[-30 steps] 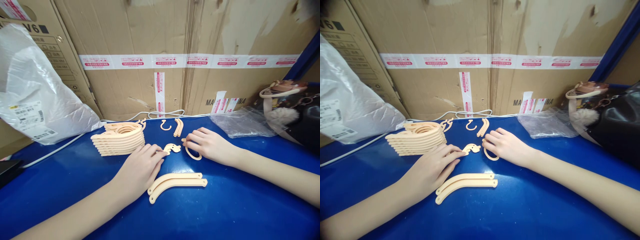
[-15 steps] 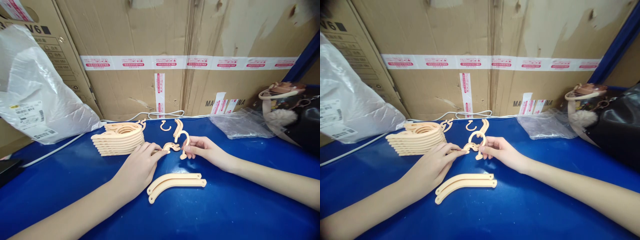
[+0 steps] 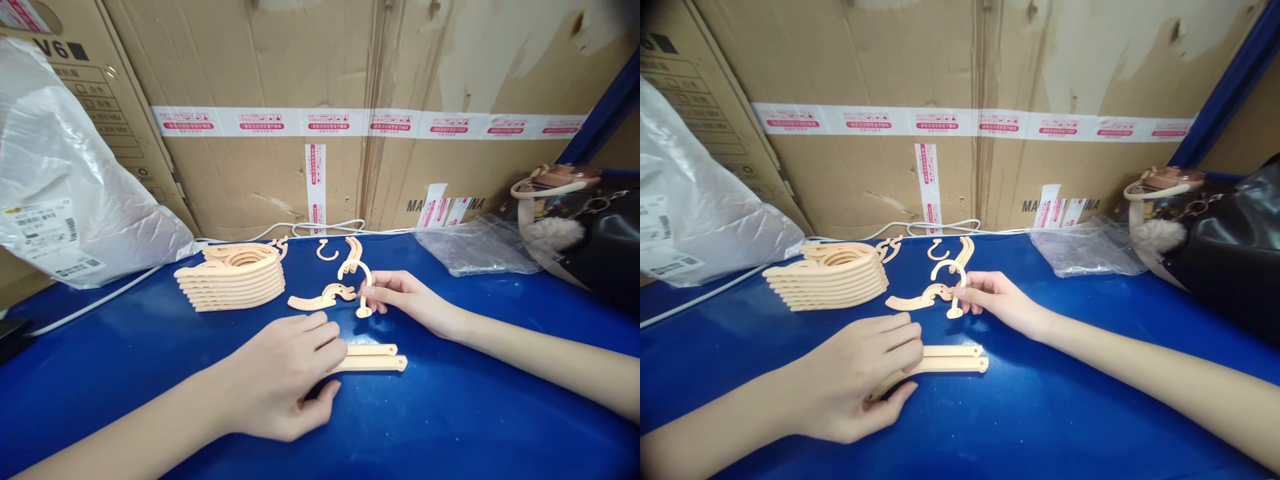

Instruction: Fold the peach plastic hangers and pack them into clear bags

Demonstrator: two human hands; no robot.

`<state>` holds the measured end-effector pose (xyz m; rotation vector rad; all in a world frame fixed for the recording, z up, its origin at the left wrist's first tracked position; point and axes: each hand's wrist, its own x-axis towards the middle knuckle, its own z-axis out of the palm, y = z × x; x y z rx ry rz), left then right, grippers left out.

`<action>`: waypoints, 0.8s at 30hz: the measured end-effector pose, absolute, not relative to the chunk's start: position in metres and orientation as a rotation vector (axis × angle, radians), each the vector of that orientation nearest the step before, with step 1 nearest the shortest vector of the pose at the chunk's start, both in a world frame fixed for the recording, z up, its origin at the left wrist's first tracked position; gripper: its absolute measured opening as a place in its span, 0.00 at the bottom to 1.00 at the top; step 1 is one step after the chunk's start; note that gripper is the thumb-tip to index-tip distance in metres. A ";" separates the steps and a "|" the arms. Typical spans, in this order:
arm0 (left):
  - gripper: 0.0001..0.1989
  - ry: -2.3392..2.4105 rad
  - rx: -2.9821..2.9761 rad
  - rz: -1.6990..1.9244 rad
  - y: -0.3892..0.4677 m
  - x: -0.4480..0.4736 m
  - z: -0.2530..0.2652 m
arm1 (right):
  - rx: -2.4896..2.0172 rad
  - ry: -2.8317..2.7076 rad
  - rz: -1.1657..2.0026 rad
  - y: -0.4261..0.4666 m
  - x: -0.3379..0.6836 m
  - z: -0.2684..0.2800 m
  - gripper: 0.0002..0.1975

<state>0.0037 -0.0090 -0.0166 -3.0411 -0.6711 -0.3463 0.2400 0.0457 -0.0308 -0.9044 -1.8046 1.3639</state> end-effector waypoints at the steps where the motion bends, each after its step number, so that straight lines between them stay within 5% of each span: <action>1: 0.06 -0.685 -3.026 -0.331 -0.008 0.004 -0.017 | -0.900 -1.803 1.370 0.046 0.240 -0.031 0.12; 12: 0.04 -1.071 -3.095 -0.421 -0.006 0.007 -0.021 | -0.899 -1.853 1.355 0.047 0.240 -0.033 0.12; 24: 0.05 -0.868 -3.028 -0.346 -0.006 0.013 -0.020 | -0.921 -1.761 1.415 0.040 0.225 -0.021 0.13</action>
